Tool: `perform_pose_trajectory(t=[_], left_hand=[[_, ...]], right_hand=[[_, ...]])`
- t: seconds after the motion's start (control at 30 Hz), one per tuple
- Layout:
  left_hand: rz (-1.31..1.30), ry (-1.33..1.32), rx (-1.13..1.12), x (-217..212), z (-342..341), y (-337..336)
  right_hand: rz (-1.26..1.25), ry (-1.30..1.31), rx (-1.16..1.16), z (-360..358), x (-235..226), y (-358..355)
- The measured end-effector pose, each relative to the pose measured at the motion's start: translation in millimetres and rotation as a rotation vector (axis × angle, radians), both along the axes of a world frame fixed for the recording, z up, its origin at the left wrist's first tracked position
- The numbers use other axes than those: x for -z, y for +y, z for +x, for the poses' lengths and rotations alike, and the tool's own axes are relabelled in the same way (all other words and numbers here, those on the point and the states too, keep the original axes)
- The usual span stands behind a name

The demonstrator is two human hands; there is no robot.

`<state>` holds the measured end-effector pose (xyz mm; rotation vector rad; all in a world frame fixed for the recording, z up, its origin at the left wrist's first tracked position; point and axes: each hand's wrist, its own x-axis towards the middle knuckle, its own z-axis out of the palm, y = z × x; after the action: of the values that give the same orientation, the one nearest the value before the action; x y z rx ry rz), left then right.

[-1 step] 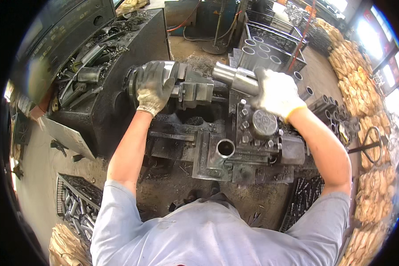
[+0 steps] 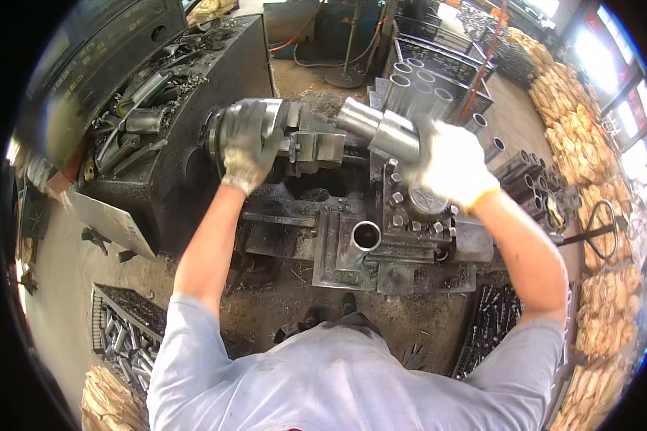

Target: The person operates a metal turning machine, repeatedly loading cylindrical metal parts into the chuck, securing them, and removing finished pieces. The person places the processed parts into a nearby bin and continues the cycle with additional parts from a supply rack.

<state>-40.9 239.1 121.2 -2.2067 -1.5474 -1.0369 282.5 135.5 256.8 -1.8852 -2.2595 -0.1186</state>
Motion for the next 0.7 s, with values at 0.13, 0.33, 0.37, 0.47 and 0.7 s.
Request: perform_pose_trajectory(t=[0.13, 0.33, 0.37, 0.47, 0.7], left_hand=[[-0.469, -0.825, 0.698, 29.1, 27.4, -145.3], [-1.32, -1.865, 0.369, 108.0, 45.0, -229.5], [-1.352, -1.828, 0.261, 116.6, 44.9, -227.1], [-1.363, -1.83, 0.177, 137.5, 47.9, -227.1], [-1.353, -2.509, 0.309, 171.7, 25.7, -258.3]], right_hand=[[-0.662, 1.021, 0.038, -47.3, 25.7, -109.3], [-0.947, 1.449, 0.156, -106.5, 185.8, -150.1], [-0.931, 1.411, 0.239, -102.6, 206.3, -155.7], [-1.025, 0.937, 0.201, -81.2, 249.7, -176.1], [-1.077, 1.053, 0.081, -63.8, 277.3, -184.3]])
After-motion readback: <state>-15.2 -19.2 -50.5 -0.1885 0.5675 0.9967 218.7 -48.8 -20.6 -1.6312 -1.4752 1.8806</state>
